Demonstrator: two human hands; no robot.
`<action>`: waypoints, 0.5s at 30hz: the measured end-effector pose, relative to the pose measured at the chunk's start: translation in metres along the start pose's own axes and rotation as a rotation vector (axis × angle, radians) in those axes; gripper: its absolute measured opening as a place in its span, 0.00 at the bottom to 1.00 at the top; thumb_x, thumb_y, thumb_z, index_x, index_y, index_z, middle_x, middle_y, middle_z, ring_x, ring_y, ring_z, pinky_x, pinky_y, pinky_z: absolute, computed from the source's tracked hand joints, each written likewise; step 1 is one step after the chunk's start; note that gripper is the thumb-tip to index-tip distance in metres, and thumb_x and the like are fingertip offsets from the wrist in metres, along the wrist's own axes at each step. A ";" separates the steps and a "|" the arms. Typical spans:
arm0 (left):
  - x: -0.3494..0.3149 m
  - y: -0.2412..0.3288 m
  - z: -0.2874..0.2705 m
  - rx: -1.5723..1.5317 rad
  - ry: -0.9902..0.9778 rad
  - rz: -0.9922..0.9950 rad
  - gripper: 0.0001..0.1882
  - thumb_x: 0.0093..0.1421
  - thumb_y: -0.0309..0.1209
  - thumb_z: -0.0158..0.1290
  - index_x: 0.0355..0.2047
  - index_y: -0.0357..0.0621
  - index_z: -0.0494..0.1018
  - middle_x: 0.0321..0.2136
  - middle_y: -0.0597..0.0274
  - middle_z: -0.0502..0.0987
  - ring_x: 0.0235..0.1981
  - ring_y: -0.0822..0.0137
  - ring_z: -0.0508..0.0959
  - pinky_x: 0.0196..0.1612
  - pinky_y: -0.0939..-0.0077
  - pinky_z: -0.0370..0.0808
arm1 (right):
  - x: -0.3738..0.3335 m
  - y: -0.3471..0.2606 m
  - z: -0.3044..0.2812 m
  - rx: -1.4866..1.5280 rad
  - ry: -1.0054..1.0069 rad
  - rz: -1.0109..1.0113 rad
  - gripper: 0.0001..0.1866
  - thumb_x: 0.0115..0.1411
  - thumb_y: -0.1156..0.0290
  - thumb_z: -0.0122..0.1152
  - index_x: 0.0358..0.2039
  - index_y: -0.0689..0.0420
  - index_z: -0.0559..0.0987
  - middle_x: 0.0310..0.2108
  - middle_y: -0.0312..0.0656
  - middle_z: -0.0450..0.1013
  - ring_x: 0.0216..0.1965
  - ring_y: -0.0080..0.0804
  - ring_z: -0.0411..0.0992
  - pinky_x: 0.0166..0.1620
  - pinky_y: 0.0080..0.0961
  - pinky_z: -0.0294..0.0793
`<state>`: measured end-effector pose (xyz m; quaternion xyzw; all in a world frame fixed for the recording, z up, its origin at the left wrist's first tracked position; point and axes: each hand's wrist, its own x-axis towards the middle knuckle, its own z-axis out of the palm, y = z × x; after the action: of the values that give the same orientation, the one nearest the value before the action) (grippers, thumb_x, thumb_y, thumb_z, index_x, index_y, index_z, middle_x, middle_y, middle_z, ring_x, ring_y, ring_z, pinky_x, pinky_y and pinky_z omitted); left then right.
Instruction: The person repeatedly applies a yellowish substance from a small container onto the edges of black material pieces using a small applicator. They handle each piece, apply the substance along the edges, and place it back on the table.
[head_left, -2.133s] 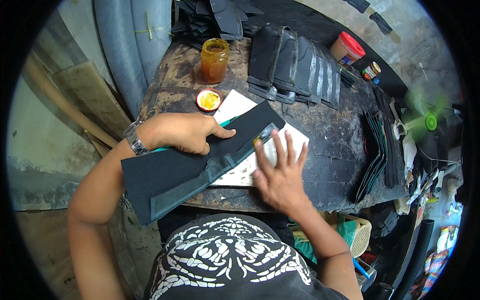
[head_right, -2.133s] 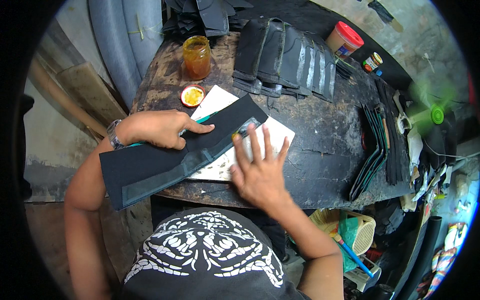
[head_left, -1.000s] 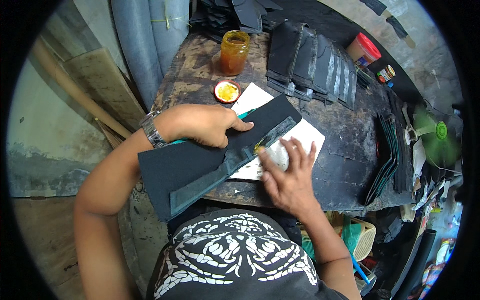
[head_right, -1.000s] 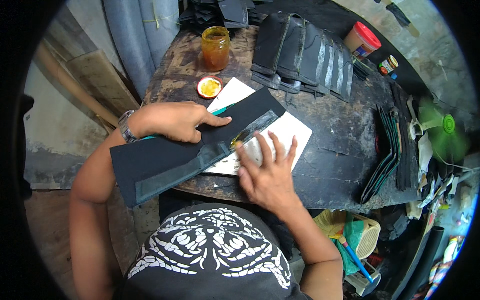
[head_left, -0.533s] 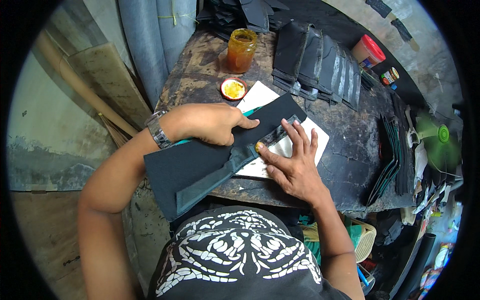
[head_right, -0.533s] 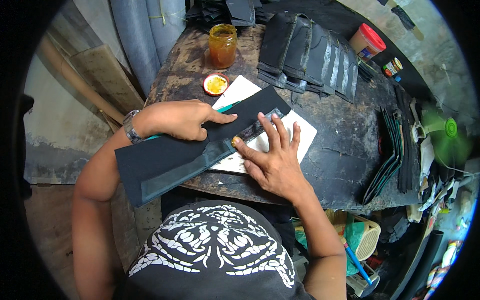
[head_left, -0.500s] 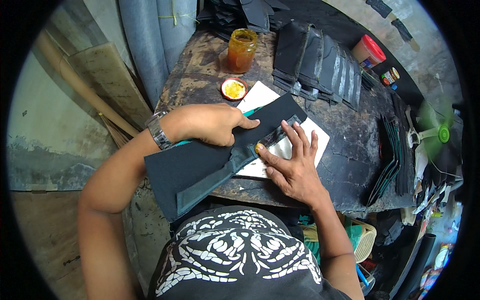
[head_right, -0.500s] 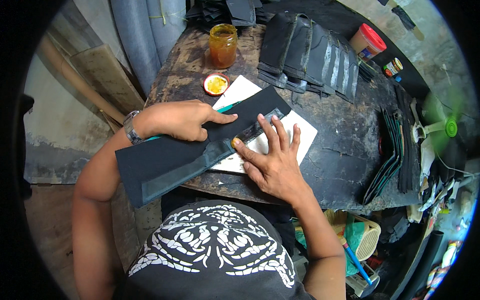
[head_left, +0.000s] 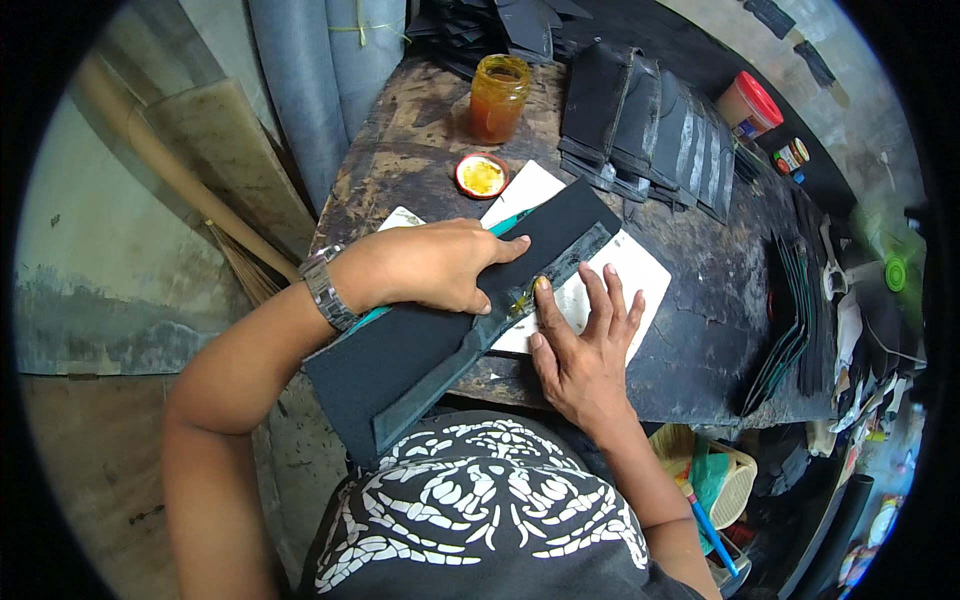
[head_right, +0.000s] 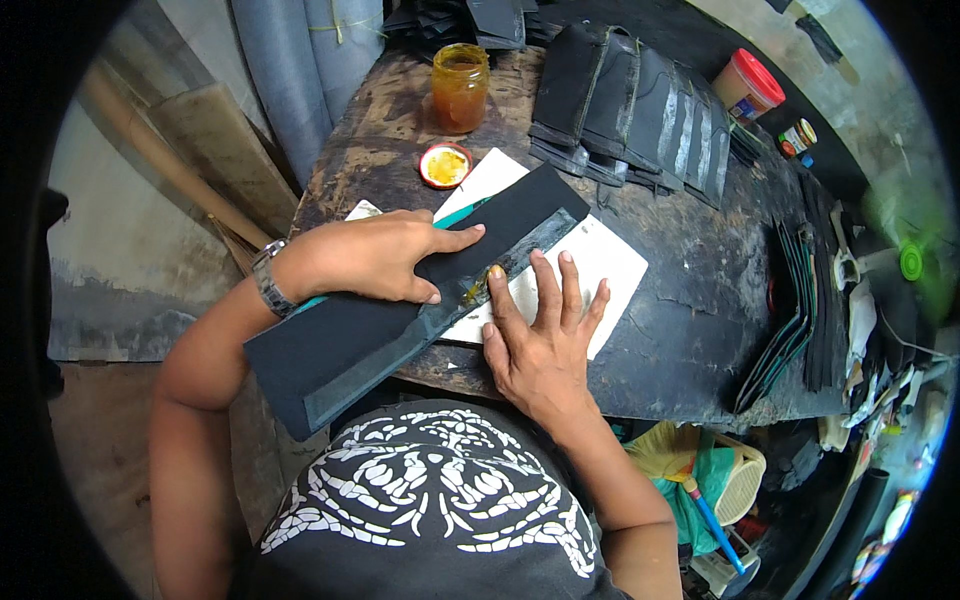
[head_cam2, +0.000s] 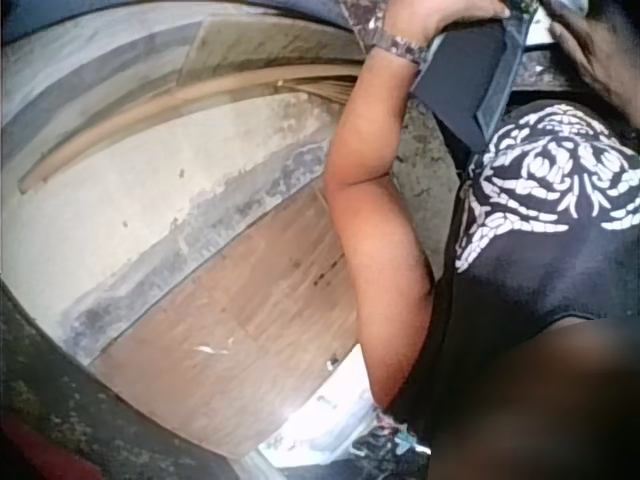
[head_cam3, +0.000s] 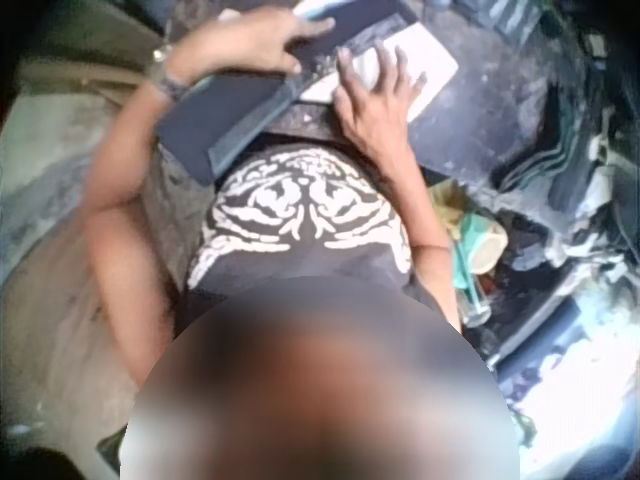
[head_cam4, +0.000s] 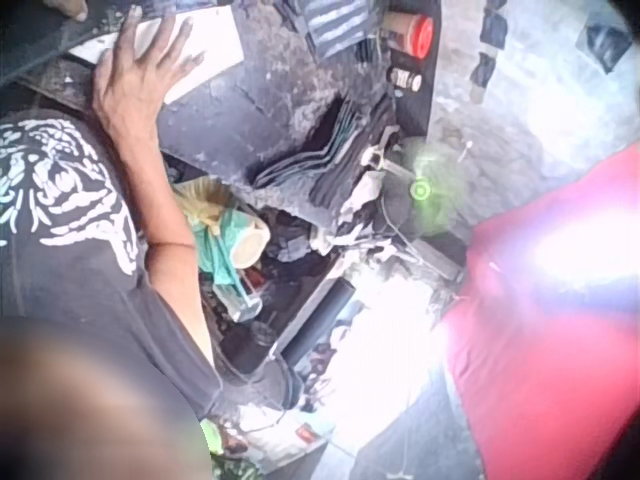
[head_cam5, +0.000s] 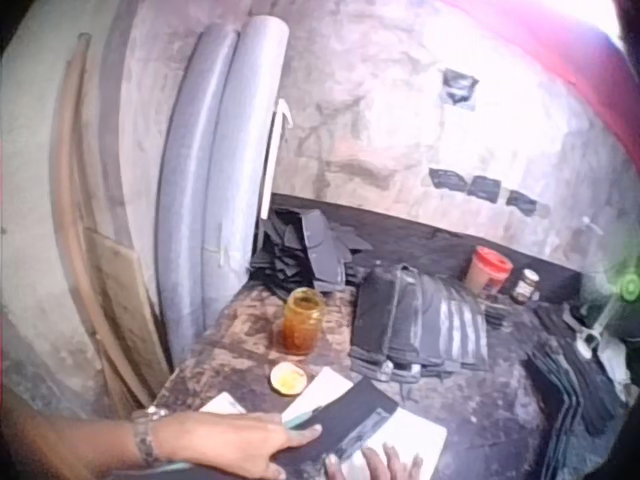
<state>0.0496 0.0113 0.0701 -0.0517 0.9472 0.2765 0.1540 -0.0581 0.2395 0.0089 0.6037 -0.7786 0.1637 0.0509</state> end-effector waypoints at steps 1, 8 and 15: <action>-0.001 0.000 0.001 -0.003 0.012 -0.003 0.40 0.57 0.36 0.60 0.69 0.50 0.58 0.42 0.35 0.73 0.46 0.42 0.76 0.53 0.58 0.71 | 0.002 0.002 0.000 0.014 0.001 -0.005 0.26 0.61 0.60 0.59 0.61 0.41 0.74 0.67 0.53 0.52 0.72 0.58 0.41 0.67 0.70 0.28; -0.008 -0.005 0.017 -0.053 0.179 0.071 0.33 0.63 0.21 0.47 0.69 0.54 0.59 0.38 0.42 0.71 0.39 0.45 0.75 0.47 0.57 0.72 | 0.003 0.000 -0.001 0.022 -0.025 -0.083 0.27 0.60 0.60 0.62 0.61 0.35 0.74 0.71 0.50 0.47 0.73 0.56 0.39 0.67 0.70 0.26; -0.018 -0.008 0.032 -0.102 0.318 0.121 0.36 0.62 0.20 0.48 0.70 0.58 0.57 0.34 0.47 0.68 0.32 0.49 0.73 0.40 0.60 0.73 | 0.006 -0.012 0.007 0.051 0.003 -0.147 0.27 0.58 0.60 0.62 0.60 0.37 0.75 0.71 0.49 0.47 0.74 0.56 0.36 0.67 0.71 0.25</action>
<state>0.0770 0.0222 0.0462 -0.0456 0.9457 0.3215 -0.0173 -0.0470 0.2295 0.0066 0.6599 -0.7278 0.1802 0.0483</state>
